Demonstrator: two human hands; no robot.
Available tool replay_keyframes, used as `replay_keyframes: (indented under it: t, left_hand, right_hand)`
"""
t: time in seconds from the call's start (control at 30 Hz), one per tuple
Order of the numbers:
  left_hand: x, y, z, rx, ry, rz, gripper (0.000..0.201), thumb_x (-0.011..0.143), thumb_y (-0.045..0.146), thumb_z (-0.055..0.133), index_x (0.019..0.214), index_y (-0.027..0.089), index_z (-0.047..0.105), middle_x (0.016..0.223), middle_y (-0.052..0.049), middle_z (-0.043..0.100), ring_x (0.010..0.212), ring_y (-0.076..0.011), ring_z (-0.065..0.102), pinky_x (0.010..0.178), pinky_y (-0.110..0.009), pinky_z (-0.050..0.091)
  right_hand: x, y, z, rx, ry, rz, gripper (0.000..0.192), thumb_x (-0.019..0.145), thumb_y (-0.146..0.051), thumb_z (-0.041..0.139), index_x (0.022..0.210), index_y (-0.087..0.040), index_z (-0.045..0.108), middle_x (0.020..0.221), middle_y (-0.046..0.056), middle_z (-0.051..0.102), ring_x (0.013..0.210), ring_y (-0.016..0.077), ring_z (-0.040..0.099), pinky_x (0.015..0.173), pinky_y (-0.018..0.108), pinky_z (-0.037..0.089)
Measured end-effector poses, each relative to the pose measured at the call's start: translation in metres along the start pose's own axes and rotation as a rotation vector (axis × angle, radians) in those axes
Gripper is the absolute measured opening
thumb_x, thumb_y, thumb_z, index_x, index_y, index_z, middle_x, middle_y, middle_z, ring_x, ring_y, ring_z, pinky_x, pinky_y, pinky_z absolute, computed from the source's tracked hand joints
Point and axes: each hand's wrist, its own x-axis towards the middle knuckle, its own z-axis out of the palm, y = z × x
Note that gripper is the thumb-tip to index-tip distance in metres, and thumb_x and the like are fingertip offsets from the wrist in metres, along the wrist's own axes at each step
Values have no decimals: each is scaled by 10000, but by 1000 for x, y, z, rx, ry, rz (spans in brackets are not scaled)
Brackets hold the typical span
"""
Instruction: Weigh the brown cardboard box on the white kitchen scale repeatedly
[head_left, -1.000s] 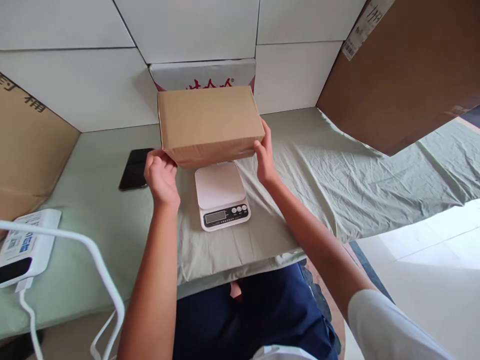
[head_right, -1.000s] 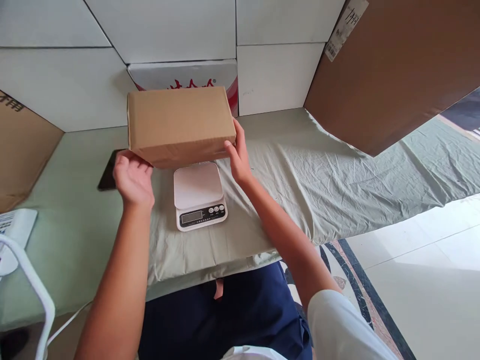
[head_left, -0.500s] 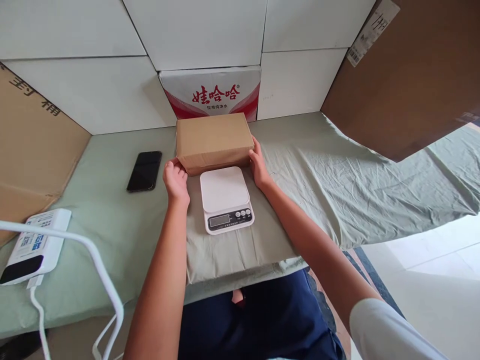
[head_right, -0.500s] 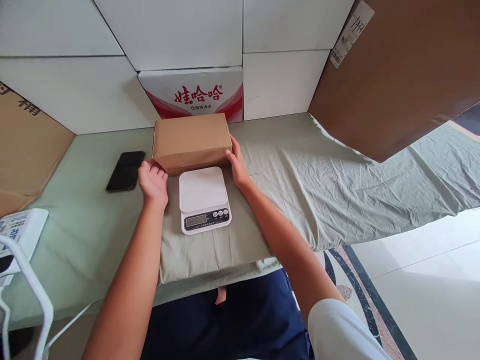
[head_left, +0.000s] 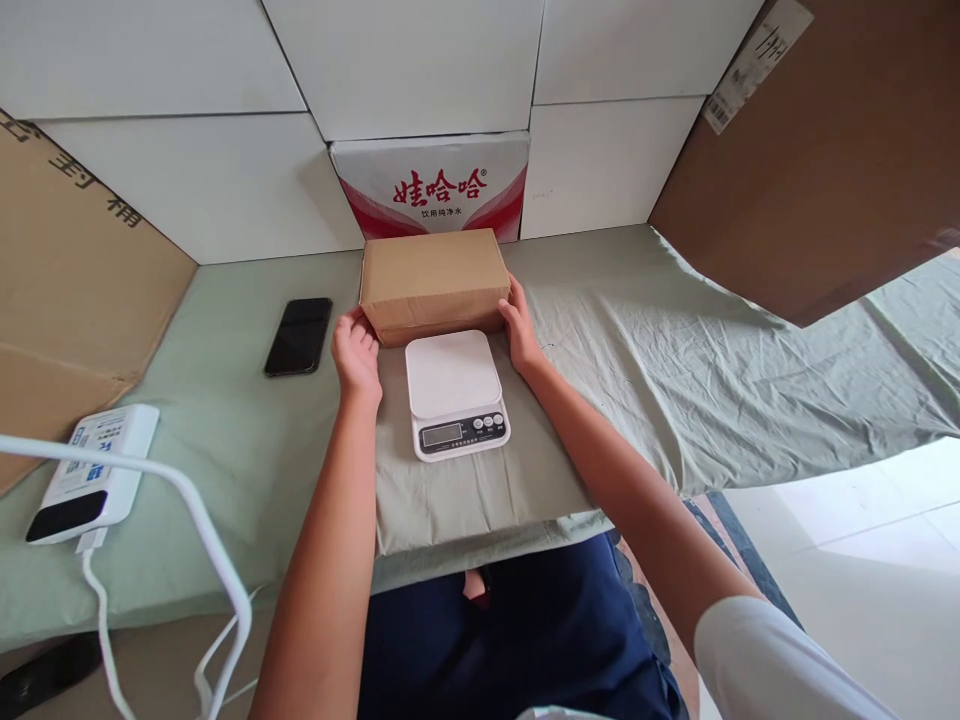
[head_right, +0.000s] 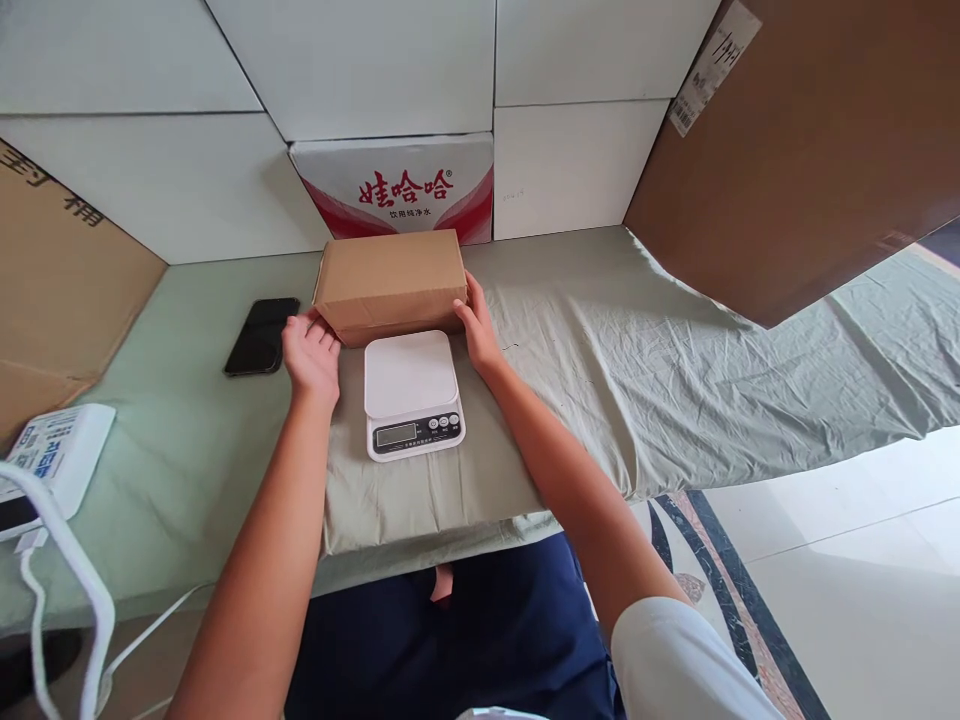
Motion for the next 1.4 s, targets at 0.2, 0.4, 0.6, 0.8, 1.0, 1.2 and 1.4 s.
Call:
replay_keyframes:
  t: [0.2,0.4,0.6,0.8,1.0,1.2,1.4]
  left_hand:
    - [-3,4,0,-13,12,-13,574,805,730,523,1120,277,680,1402,-120,616,1359,-244,547,1131,-387,398]
    - [-4,6,3,-37,27,-18,543,810,703,544,1108,273,689,1395,-119,629,1350,-239,559,1114,-373,414]
    - [-3,2,2,-25,12,-17,579,803,719,546,1149,276,683,1424,-123,608,1363,-238,547,1107,-363,409]
    - [-2,0,2,-2,-12,-6,610,797,755,522,1155,290,688,1428,-116,607,1362,-243,547,1096,-372,417]
    - [-4,0,5,-19,16,-2,566,790,736,554,1109,294,706,1396,-107,635,1348,-241,562,1115,-389,400]
    - [-5,-4,3,25,26,27,561,798,722,583,1136,288,692,1406,-128,628,1360,-246,554,1130,-404,388]
    - [-8,-4,3,49,27,64,500,824,680,595,1118,288,697,1368,-120,654,1347,-244,568,1142,-407,384]
  right_hand:
    - [-1,2,-2,16,-11,-10,720,894,-690,447,1500,-313,348,1607,7,419,1512,239,362,1261,479,292]
    - [-1,1,-1,39,-7,-4,723,882,-688,456,1495,-318,354,1609,7,420,1514,247,356,1250,503,306]
    - [0,1,0,57,-8,0,713,877,-676,468,1481,-311,365,1585,21,453,1490,249,396,1244,505,311]
    - [1,5,-1,64,4,23,675,879,-628,482,1472,-322,381,1579,2,460,1497,237,386,1252,500,299]
    - [0,2,-1,130,8,44,672,868,-567,521,1471,-307,383,1554,26,482,1485,247,399,1257,522,274]
    - [0,4,-2,159,45,114,786,852,-594,555,1532,-333,260,1547,43,478,1435,257,463,1245,562,272]
    - [1,10,-3,91,16,71,768,866,-643,507,1533,-344,271,1561,31,465,1466,253,424,1247,552,269]
